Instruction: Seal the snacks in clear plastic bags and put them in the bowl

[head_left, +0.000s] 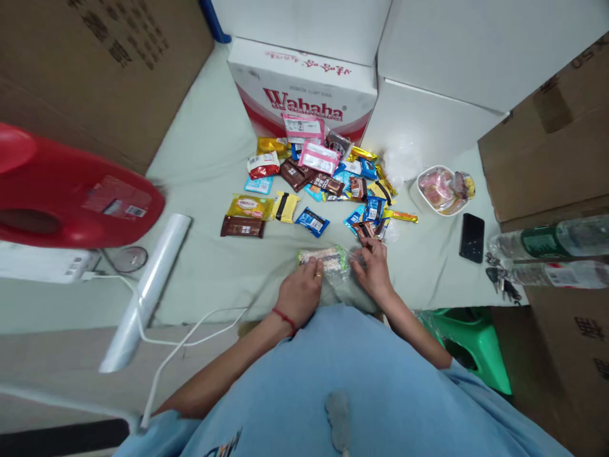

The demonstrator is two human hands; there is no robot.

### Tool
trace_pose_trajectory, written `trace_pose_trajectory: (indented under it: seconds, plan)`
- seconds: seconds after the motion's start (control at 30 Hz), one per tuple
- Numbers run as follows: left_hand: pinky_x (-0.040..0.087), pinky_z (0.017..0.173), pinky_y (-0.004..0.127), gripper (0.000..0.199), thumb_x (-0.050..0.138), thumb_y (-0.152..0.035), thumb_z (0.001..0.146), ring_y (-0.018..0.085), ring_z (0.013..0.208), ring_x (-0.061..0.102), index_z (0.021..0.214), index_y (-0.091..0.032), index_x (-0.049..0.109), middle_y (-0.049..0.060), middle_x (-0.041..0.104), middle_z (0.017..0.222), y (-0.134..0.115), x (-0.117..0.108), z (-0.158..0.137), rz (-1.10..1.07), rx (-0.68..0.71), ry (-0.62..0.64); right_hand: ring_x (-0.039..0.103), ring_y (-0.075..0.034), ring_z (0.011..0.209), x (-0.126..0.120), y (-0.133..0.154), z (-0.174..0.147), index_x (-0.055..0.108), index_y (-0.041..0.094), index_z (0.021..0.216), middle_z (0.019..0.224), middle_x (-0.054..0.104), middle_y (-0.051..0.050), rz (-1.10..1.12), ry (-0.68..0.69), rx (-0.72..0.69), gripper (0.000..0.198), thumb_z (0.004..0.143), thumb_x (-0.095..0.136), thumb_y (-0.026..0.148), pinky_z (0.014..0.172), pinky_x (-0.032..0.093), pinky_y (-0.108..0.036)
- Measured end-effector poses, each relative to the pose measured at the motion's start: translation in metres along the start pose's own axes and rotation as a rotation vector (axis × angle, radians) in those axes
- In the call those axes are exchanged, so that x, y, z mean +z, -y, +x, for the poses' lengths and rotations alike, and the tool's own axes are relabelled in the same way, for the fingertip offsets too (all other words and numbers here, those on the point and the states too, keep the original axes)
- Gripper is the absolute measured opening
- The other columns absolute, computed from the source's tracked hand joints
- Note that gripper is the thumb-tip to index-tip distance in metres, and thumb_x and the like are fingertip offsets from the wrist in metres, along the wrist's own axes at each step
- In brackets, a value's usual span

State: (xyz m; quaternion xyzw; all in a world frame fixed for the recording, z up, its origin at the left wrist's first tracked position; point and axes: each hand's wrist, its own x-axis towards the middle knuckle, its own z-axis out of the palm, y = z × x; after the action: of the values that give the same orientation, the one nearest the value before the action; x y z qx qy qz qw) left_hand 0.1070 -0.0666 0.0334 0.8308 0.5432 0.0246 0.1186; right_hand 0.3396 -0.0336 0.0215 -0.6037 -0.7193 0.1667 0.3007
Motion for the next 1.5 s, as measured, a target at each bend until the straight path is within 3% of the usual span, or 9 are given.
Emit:
trace_pose_trajectory:
  seconds: [0.2,0.43,0.57,0.77,0.93,1.07,1.2,1.33,1.5]
  plan:
    - [0.052,0.085,0.041,0.044,0.047,-0.014,0.101,0.028,0.113,0.065,0.142,-0.016,0.065,0.017,0.067,0.141,0.004,-0.007,0.000,0.025,0.077,-0.058,0.062,-0.020,0.075,-0.011,0.034,0.028,0.063,0.023,0.089,0.080,0.065,-0.001,0.055,0.230,0.091,0.013,0.097,0.064,0.033,0.072,0.047,-0.030]
    - [0.050,0.099,0.045,0.036,0.048,-0.011,0.099,0.031,0.124,0.065,0.123,-0.008,0.075,0.021,0.074,0.129,0.012,-0.001,0.001,-0.017,0.197,-0.210,0.064,-0.022,0.091,0.032,0.086,0.038,0.067,0.020,0.103,0.101,0.069,-0.009,-0.133,0.441,-0.024,0.018,0.105,0.048,0.018,0.081,0.049,-0.030]
    - [0.050,0.110,0.048,0.045,0.055,-0.009,0.085,0.032,0.126,0.066,0.127,-0.008,0.072,0.021,0.072,0.134,0.027,0.005,-0.004,-0.275,0.194,-0.300,0.063,-0.024,0.101,0.042,0.089,0.021,0.067,0.016,0.118,0.114,0.067,-0.014,-0.241,0.496,-0.091,0.027,0.101,0.047,0.011,0.089,0.052,-0.034]
    - [0.055,0.106,0.039,0.045,0.048,-0.008,0.070,0.021,0.113,0.072,0.105,-0.021,0.073,0.006,0.078,0.115,0.057,0.008,-0.007,-0.992,-0.134,-0.466,0.055,-0.034,0.119,0.040,0.094,0.000,0.056,0.010,0.143,0.133,0.061,-0.021,-0.398,0.518,-0.266,0.051,0.096,0.068,0.029,0.100,0.052,-0.045]
    - [0.056,0.089,0.034,0.025,0.055,-0.019,0.072,0.019,0.090,0.070,0.092,-0.020,0.070,0.004,0.074,0.095,0.065,0.014,-0.002,-1.137,-0.462,-0.541,0.059,-0.028,0.106,0.034,0.097,0.026,0.065,0.018,0.122,0.118,0.066,-0.014,-0.446,0.620,-0.305,0.021,0.104,0.055,0.020,0.081,0.052,-0.037]
    - [0.055,0.089,0.035,0.023,0.063,-0.030,0.080,0.019,0.092,0.069,0.099,-0.020,0.070,0.004,0.073,0.097,0.065,0.012,-0.007,-1.165,-0.543,-0.525,0.059,-0.024,0.099,0.015,0.093,0.050,0.067,0.021,0.108,0.113,0.065,-0.011,-0.254,0.602,-0.239,0.012,0.104,0.057,0.025,0.077,0.048,-0.031]
    - [0.057,0.096,0.038,0.052,0.073,-0.050,0.085,0.025,0.116,0.069,0.127,-0.021,0.064,0.011,0.071,0.128,0.053,0.002,-0.005,-1.400,-0.451,-0.420,0.058,-0.020,0.088,0.000,0.082,0.057,0.066,0.020,0.095,0.095,0.062,-0.006,0.337,0.549,-0.110,0.027,0.105,0.055,0.042,0.081,0.047,-0.031]
    - [0.058,0.097,0.041,0.065,0.069,-0.069,0.087,0.028,0.110,0.071,0.125,-0.016,0.067,0.011,0.077,0.119,0.031,-0.006,0.011,-1.556,-0.368,-0.190,0.054,-0.017,0.073,0.010,0.070,0.041,0.068,0.021,0.103,0.081,0.059,0.000,0.891,0.577,0.237,0.047,0.097,0.058,0.066,0.071,0.048,-0.030]
    - [0.058,0.098,0.040,0.064,0.073,-0.068,0.083,0.028,0.108,0.073,0.119,-0.015,0.071,0.011,0.079,0.116,0.006,-0.009,0.033,-1.431,-0.331,-0.117,0.047,-0.015,0.066,0.023,0.053,0.005,0.058,0.022,0.124,0.078,0.054,0.003,0.709,0.287,0.376,0.050,0.090,0.071,0.058,0.061,0.043,-0.026]
